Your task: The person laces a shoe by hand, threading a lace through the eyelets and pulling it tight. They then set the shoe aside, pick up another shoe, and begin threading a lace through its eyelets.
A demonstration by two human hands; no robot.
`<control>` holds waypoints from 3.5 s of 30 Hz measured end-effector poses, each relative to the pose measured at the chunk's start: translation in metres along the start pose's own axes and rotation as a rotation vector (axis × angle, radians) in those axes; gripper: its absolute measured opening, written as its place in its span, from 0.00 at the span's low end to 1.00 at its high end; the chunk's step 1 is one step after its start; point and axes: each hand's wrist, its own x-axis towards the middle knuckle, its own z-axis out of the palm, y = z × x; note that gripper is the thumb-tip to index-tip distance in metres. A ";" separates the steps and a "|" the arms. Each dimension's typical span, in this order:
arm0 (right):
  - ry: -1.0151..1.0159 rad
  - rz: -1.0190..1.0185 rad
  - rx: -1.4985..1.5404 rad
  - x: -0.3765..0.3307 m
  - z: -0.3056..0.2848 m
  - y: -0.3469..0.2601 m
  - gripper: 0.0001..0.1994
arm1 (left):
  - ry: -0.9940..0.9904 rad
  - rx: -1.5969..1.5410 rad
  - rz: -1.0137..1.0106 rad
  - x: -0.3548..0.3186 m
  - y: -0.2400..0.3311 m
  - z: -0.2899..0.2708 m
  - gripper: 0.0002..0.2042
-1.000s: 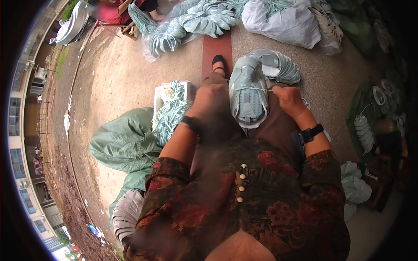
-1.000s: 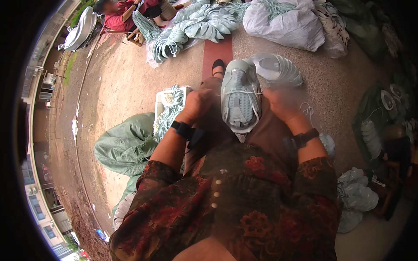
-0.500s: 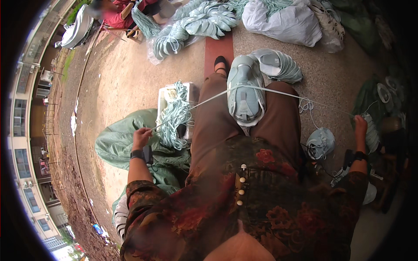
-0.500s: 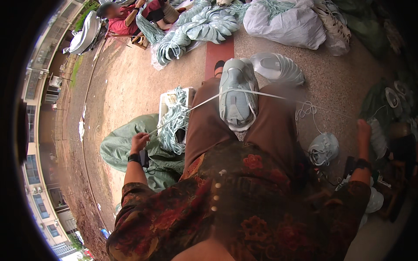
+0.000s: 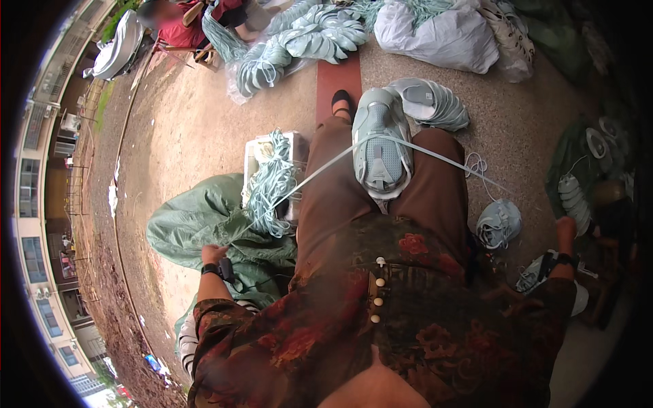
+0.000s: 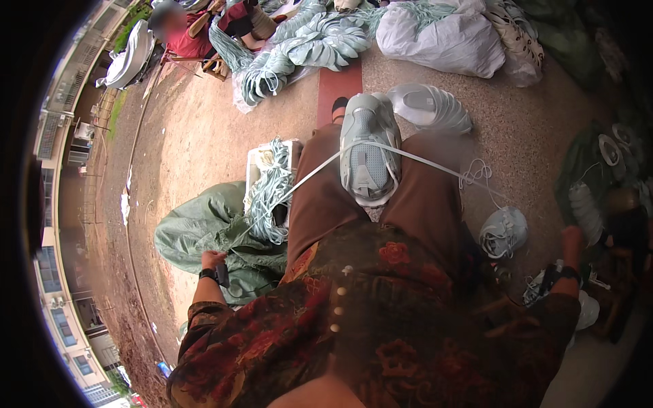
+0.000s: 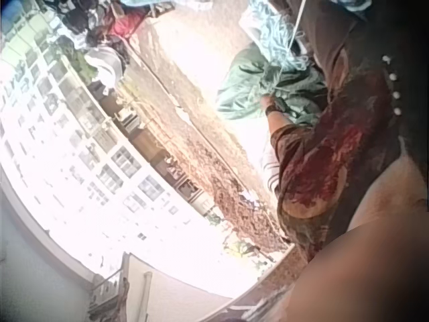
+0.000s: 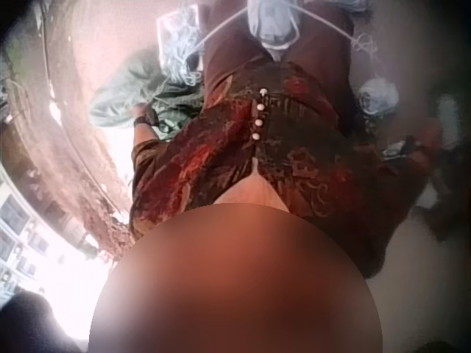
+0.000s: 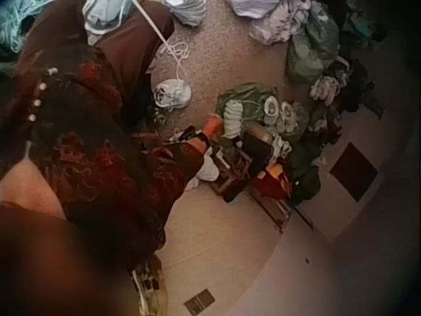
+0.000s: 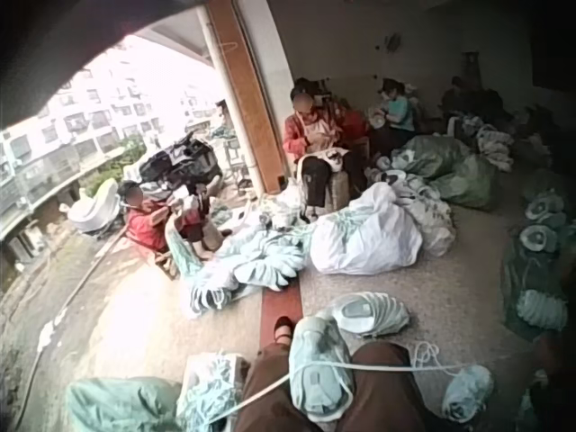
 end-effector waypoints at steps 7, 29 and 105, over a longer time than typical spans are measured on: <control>-0.927 0.070 0.807 0.062 0.009 -0.336 0.05 | -0.288 -0.475 0.190 -0.018 0.173 0.072 0.18; -0.352 -0.192 0.901 0.095 0.098 -0.563 0.11 | -0.676 -0.855 0.794 -0.116 0.456 0.071 0.09; -0.156 -0.657 0.488 0.055 0.079 -0.623 0.08 | -0.708 -1.345 0.538 -0.116 0.462 0.084 0.02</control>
